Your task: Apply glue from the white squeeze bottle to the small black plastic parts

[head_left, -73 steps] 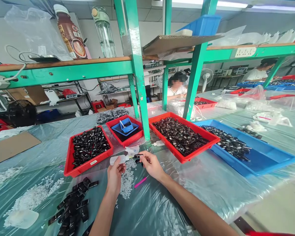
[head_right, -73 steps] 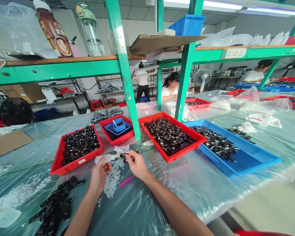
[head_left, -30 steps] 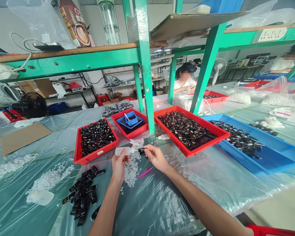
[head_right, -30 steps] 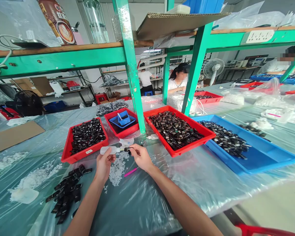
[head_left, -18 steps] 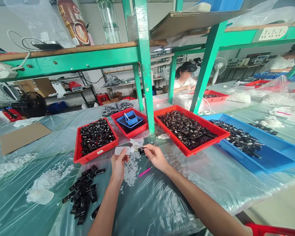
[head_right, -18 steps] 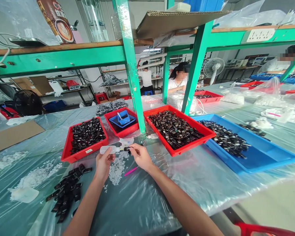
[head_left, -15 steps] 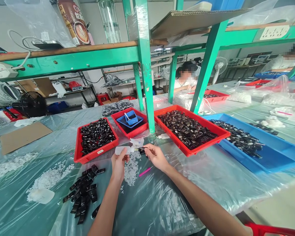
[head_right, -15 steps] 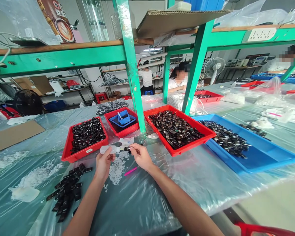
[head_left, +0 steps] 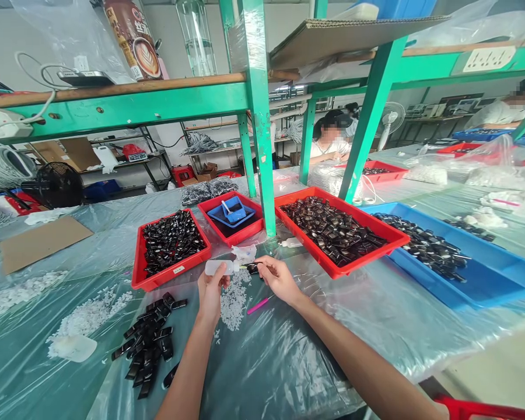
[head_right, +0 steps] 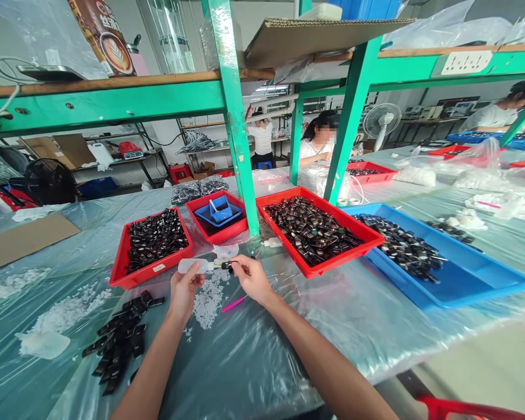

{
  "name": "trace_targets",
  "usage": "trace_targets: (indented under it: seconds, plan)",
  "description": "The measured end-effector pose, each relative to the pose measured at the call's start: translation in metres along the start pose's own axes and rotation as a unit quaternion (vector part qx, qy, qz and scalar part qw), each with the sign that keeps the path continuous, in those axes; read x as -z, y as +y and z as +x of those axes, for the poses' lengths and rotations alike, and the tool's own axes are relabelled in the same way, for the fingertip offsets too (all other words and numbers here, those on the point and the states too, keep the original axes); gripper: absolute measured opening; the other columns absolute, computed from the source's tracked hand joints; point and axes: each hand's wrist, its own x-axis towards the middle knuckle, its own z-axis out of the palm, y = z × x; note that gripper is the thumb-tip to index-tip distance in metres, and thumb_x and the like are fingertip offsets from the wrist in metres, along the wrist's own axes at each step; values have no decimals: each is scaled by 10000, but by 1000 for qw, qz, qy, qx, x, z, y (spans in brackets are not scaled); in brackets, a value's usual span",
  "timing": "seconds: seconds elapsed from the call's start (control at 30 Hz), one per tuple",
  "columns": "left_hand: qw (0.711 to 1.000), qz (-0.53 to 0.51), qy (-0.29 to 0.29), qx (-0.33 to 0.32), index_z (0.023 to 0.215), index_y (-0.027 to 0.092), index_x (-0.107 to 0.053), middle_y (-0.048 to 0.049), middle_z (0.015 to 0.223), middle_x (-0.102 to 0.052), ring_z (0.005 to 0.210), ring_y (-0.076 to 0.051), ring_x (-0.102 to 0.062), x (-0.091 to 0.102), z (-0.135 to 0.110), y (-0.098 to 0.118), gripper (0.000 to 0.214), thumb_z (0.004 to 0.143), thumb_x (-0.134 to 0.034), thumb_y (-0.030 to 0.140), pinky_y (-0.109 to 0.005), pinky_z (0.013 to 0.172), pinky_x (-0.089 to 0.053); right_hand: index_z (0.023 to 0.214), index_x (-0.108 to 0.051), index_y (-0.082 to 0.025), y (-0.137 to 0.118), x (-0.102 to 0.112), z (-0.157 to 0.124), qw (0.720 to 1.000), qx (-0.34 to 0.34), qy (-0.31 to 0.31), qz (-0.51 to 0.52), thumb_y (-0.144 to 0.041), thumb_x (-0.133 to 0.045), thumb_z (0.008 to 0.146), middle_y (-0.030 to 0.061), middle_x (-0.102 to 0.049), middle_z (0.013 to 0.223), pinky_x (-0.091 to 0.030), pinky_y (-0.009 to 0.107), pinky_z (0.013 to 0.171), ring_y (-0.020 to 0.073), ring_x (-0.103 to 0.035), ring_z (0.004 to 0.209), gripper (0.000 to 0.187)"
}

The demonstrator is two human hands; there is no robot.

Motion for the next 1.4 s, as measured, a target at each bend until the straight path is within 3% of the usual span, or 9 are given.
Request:
trace_targets:
  seconds: [0.53, 0.77, 0.97, 1.17, 1.4]
  plan:
    - [1000, -12, 12, 0, 756, 141, -653, 6, 595, -578, 513, -104, -499, -4, -1, 2, 402, 622, -842, 470, -238, 483, -349, 897, -630, -174, -6, -2, 0, 998, -21, -7, 51, -587, -603, 867, -29, -511, 625, -350, 252, 495, 103, -432, 492, 415]
    - [1000, -19, 7, 4, 767, 150, -632, 8, 616, -576, 531, -106, -504, -4, -2, 1, 405, 618, -860, 451, -236, 492, -375, 967, -674, -165, -2, -2, 2, 999, -16, 1, 44, -565, -601, 875, -26, -519, 645, -349, 242, 482, 96, -432, 483, 417]
    - [1000, -11, 6, 1, 701, 154, -621, 1, 605, -571, 533, -109, -506, -3, -2, 0, 400, 639, -845, 479, -240, 492, -375, 971, -709, -163, -2, -2, 4, 998, -30, -2, 59, -622, -560, 880, 5, -569, 732, -322, 227, 434, 87, -464, 466, 490]
    - [1000, -24, 9, 8, 768, 150, -627, 16, 603, -565, 530, -104, -501, -3, -1, 0, 403, 627, -854, 451, -232, 490, -371, 988, -717, -162, -4, 0, 5, 996, -42, 8, 78, -578, -627, 848, 45, -650, 830, -299, 213, 395, 85, -485, 475, 448]
    - [999, -41, 12, 4, 786, 151, -622, 17, 615, -574, 540, -105, -509, -3, 0, -1, 385, 670, -828, 454, -230, 500, -366, 1047, -710, -171, -4, 0, 4, 995, -41, 16, 95, -471, -695, 813, -27, -540, 593, -316, 207, 399, 108, -499, 477, 380]
